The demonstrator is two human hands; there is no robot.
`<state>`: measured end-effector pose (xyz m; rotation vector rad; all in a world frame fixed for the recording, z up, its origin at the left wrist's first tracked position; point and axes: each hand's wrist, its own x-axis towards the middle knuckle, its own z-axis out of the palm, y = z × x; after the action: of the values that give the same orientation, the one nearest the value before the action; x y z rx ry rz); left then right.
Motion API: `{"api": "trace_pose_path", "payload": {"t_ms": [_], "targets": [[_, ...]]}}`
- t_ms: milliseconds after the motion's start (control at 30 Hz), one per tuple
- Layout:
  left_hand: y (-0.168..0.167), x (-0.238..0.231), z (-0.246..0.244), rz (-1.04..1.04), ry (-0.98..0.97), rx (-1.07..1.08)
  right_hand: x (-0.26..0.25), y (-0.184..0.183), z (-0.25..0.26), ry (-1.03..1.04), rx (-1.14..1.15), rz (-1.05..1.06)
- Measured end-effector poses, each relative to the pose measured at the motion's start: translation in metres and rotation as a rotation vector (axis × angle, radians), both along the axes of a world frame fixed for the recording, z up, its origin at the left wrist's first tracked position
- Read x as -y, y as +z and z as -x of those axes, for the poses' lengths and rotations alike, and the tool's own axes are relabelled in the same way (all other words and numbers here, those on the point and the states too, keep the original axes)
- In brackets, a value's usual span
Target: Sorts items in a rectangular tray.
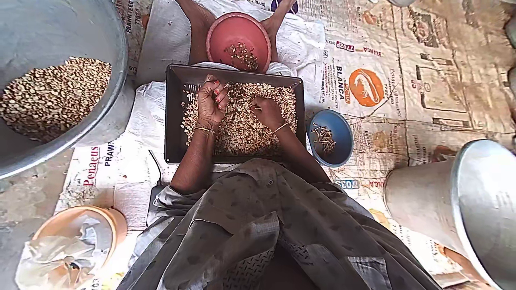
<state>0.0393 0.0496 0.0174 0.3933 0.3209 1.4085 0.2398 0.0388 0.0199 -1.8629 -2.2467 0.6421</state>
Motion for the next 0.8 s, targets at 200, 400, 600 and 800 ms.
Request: {"api": "trace_pose_path", "payload": {"t_ms": [200,400,600,800], "targets": [[-0.004,-0.002,0.001,-0.021,-0.026,-0.052,-0.004,0.0,-0.011,-0.12,-0.593,-0.005],[0.008,0.006,-0.014,0.175,0.038,0.041,0.018,0.014,-0.026,-0.072,-1.717,0.453],[0.021,0.038,-0.049,0.163,-0.077,-0.135,0.055,0.01,0.022,-0.426,-1.513,0.567],[0.005,0.065,-0.063,-0.298,0.006,-0.758,0.068,0.016,0.034,-0.762,-1.461,0.66]]}}
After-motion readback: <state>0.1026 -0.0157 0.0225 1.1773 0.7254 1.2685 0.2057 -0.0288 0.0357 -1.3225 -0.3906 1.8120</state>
